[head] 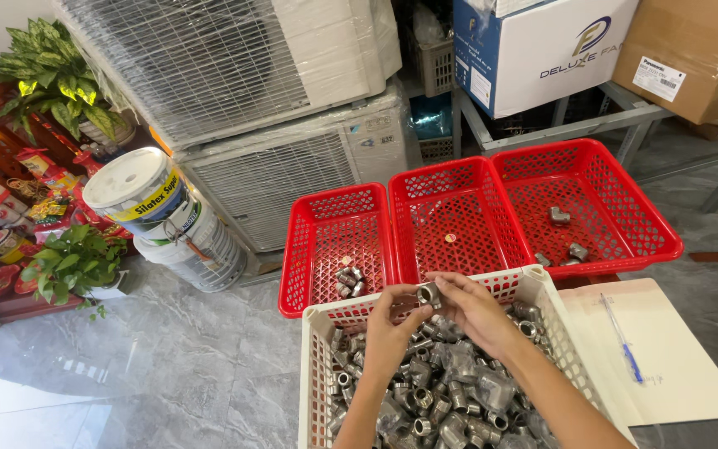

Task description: The person sorts metal hardware components from a large white basket into three separate red baskets by hand, then records numbers in a notebook using a blue pen.

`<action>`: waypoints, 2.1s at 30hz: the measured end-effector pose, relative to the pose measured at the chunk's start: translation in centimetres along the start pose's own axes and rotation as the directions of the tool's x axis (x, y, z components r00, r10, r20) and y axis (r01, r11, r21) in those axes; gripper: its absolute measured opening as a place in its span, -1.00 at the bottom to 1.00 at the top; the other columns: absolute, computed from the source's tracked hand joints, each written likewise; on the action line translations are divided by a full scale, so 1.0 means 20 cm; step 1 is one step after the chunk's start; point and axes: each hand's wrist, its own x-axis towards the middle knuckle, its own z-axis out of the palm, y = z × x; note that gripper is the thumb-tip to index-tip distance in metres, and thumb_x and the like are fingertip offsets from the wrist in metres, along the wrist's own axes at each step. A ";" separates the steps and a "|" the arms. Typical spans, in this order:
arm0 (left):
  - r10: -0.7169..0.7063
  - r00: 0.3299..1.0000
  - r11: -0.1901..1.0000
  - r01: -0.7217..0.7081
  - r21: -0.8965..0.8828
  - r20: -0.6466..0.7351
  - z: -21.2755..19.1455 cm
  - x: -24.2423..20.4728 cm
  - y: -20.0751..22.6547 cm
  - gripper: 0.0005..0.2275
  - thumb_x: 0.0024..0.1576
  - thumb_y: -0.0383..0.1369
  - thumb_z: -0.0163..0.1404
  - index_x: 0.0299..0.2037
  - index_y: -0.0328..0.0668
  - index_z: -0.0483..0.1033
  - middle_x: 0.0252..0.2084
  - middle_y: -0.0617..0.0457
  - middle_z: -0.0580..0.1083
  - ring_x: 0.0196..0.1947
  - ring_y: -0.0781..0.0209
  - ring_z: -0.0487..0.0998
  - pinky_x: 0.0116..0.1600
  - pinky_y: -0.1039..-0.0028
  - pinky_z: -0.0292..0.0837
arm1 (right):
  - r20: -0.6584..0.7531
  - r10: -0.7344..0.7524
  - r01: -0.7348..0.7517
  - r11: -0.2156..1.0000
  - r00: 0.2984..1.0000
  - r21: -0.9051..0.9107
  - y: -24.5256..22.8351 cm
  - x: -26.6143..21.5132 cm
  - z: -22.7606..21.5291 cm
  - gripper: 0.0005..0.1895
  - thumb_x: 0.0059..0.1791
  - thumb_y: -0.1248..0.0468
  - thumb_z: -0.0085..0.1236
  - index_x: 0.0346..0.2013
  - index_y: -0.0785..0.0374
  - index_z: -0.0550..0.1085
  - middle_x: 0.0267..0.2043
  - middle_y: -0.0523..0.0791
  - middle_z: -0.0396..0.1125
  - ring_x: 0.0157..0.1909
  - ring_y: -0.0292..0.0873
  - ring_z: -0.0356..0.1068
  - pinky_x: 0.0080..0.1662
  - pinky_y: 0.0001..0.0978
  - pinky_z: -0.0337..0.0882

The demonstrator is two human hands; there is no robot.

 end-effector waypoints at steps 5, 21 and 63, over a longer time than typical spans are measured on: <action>0.232 0.972 0.957 -0.236 0.168 0.042 0.01 -0.01 0.00 -0.77 0.11 -0.36 0.17 -0.04 -0.16 0.53 -0.05 0.03 0.53 -0.06 0.20 0.60 0.08 0.44 0.56 | -0.058 0.016 -0.009 0.992 0.998 0.126 0.11 0.04 -0.03 -0.83 0.10 0.36 0.03 -0.06 0.41 0.45 -0.22 0.04 0.41 -0.31 -0.13 0.38 -0.23 -0.36 0.47; 0.105 0.994 0.983 -0.103 0.153 -0.010 0.01 0.00 -0.02 -0.72 0.06 -0.37 0.21 -0.03 -0.10 0.53 -0.08 0.09 0.58 -0.11 0.25 0.60 -0.01 0.46 0.53 | -0.032 0.057 -0.053 0.992 0.998 0.118 -0.01 -0.10 0.08 -0.75 0.11 0.40 -0.06 -0.03 0.52 0.50 -0.16 0.12 0.44 -0.18 -0.02 0.43 -0.09 -0.22 0.53; -0.222 0.968 0.899 0.159 -0.407 -0.113 0.01 0.02 -0.06 -0.67 0.18 -0.34 0.17 0.12 -0.31 0.58 -0.17 -0.04 0.53 -0.22 0.27 0.53 0.03 0.42 0.55 | 0.056 -0.068 0.066 0.997 0.996 0.042 0.10 -0.03 0.00 -0.51 0.09 0.33 -0.04 0.29 0.52 0.32 -0.22 0.23 0.47 -0.21 0.06 0.53 -0.11 -0.16 0.55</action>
